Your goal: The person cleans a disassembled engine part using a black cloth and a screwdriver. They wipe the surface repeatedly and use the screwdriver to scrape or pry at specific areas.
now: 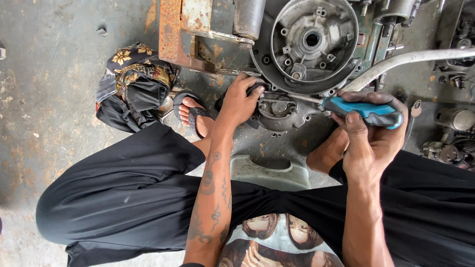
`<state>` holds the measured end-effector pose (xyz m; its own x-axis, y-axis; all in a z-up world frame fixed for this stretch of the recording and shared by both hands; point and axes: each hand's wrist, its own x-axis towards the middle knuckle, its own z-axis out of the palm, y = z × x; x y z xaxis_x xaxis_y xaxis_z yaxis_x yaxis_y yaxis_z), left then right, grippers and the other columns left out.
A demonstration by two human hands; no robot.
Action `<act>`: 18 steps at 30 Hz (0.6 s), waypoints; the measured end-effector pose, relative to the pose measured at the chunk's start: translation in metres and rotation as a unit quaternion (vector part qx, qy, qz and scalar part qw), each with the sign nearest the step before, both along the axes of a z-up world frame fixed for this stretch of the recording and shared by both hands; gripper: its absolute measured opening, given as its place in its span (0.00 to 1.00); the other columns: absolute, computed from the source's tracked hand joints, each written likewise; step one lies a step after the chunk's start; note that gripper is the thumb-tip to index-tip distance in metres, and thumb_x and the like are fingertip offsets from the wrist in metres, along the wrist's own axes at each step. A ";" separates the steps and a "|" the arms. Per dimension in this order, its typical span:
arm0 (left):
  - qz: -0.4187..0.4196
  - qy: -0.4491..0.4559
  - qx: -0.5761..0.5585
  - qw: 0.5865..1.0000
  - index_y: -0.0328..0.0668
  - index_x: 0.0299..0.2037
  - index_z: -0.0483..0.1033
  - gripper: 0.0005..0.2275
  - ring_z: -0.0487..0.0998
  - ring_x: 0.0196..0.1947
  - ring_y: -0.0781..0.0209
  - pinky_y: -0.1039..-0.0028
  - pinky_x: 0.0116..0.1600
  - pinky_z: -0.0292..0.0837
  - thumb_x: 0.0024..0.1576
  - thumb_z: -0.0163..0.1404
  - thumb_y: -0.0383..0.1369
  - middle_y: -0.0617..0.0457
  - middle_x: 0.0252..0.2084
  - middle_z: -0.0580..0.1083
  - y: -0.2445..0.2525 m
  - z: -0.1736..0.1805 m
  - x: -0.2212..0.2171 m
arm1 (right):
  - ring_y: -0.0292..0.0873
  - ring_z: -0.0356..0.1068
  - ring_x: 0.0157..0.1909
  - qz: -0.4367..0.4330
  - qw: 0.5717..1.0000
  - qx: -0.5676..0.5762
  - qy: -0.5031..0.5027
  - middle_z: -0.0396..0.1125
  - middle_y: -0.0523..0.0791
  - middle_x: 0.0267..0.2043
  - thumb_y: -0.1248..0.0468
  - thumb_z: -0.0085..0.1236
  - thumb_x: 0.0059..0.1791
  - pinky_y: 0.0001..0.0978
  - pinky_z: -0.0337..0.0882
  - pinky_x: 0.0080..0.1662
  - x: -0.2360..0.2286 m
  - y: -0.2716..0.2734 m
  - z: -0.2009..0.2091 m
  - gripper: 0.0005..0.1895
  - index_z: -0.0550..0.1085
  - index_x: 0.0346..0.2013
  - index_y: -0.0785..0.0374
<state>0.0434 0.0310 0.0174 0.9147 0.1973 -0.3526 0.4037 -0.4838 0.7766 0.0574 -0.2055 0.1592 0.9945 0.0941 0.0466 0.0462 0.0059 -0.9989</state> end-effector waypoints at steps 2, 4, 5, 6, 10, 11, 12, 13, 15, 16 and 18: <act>0.012 0.017 -0.028 0.999 0.47 0.56 0.79 0.15 0.65 0.70 0.41 0.60 0.71 0.56 0.63 0.48 0.40 0.37 0.68 0.68 0.006 0.004 -0.008 | 0.52 0.73 0.61 -0.010 1.000 0.000 0.014 0.67 0.56 0.54 0.64 0.55 0.58 0.37 0.81 0.53 0.001 -0.002 -0.004 0.16 0.59 0.56 0.59; 0.031 0.036 0.007 0.999 0.43 0.53 0.78 0.13 0.71 0.61 0.45 0.57 0.66 0.64 0.64 0.46 0.38 0.42 0.59 0.70 0.006 0.019 -0.004 | 0.53 0.73 0.61 -0.005 1.000 -0.005 0.010 0.67 0.56 0.54 0.63 0.55 0.58 0.38 0.81 0.53 -0.001 -0.002 -0.002 0.17 0.59 0.56 0.58; 0.047 0.053 0.042 0.997 0.39 0.50 0.76 0.11 0.76 0.51 0.50 0.53 0.60 0.72 0.66 0.44 0.35 0.47 0.50 0.73 0.005 0.027 0.001 | 0.53 0.73 0.61 -0.002 1.000 -0.010 0.004 0.67 0.57 0.54 0.63 0.54 0.58 0.39 0.81 0.53 0.000 -0.003 -0.001 0.17 0.59 0.57 0.58; 0.047 0.051 0.041 0.997 0.39 0.50 0.76 0.11 0.76 0.51 0.50 0.53 0.60 0.72 0.66 0.44 0.35 0.47 0.50 0.73 0.006 0.022 -0.004 | 0.53 0.73 0.61 -0.003 1.000 -0.011 0.002 0.67 0.57 0.54 0.63 0.54 0.58 0.39 0.81 0.53 0.000 -0.005 -0.001 0.17 0.59 0.57 0.58; 0.080 -0.019 -0.058 0.995 0.49 0.52 0.80 0.11 0.75 0.56 0.51 0.57 0.62 0.68 0.64 0.47 0.36 0.49 0.54 0.75 0.002 0.013 -0.016 | 0.52 0.72 0.60 -0.008 1.000 -0.001 -0.002 0.66 0.58 0.54 0.65 0.53 0.59 0.39 0.81 0.52 0.001 -0.005 -0.003 0.16 0.58 0.57 0.59; 0.059 -0.032 -0.039 0.997 0.43 0.53 0.79 0.14 0.78 0.54 0.49 0.64 0.58 0.69 0.65 0.45 0.38 0.48 0.53 0.77 -0.001 0.013 -0.017 | 0.51 0.72 0.60 -0.012 1.000 0.005 0.008 0.66 0.57 0.54 0.66 0.53 0.59 0.39 0.81 0.53 0.001 -0.004 -0.003 0.16 0.58 0.57 0.58; 0.060 -0.030 -0.038 0.997 0.43 0.53 0.79 0.14 0.78 0.54 0.49 0.64 0.58 0.69 0.65 0.45 0.38 0.48 0.53 0.77 -0.001 0.019 -0.019 | 0.51 0.72 0.60 -0.011 1.000 0.006 0.010 0.66 0.57 0.54 0.66 0.53 0.59 0.39 0.81 0.53 -0.001 -0.003 -0.003 0.16 0.58 0.57 0.58; 0.086 0.057 0.020 0.994 0.41 0.58 0.76 0.17 0.75 0.58 0.45 0.59 0.61 0.66 0.64 0.42 0.39 0.44 0.58 0.75 0.000 0.026 -0.018 | 0.51 0.72 0.60 -0.006 1.000 0.008 0.004 0.66 0.57 0.54 0.63 0.54 0.58 0.40 0.82 0.52 -0.001 -0.003 -0.002 0.17 0.59 0.56 0.59; 0.109 0.141 0.078 0.981 0.38 0.62 0.73 0.21 0.72 0.63 0.40 0.55 0.64 0.64 0.64 0.39 0.40 0.40 0.64 0.73 0.000 0.031 -0.021 | 0.52 0.71 0.61 -0.002 1.000 0.009 -0.004 0.66 0.56 0.54 0.60 0.56 0.57 0.41 0.82 0.52 0.000 -0.004 -0.001 0.18 0.59 0.56 0.59; 0.174 0.092 -0.009 0.980 0.39 0.56 0.77 0.16 0.75 0.54 0.51 0.64 0.57 0.67 0.64 0.42 0.37 0.46 0.55 0.77 0.000 0.030 -0.026 | 0.51 0.72 0.60 -0.005 1.000 0.004 -0.002 0.66 0.56 0.53 0.61 0.56 0.57 0.40 0.82 0.52 -0.001 -0.004 0.000 0.18 0.59 0.56 0.59; 0.235 0.041 -0.095 0.966 0.39 0.50 0.80 0.12 0.78 0.46 0.62 0.73 0.51 0.69 0.64 0.46 0.34 0.52 0.46 0.81 -0.002 0.025 -0.030 | 0.50 0.72 0.60 -0.009 1.000 0.001 0.000 0.67 0.56 0.53 0.62 0.55 0.57 0.40 0.82 0.52 0.001 -0.003 -0.001 0.18 0.60 0.56 0.59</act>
<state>0.0130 0.0293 0.0428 0.7070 0.5094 -0.4906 0.6082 -0.0839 0.7893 0.0583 -0.2090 0.1581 0.9961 0.0754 0.0466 0.0462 0.0060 -0.9989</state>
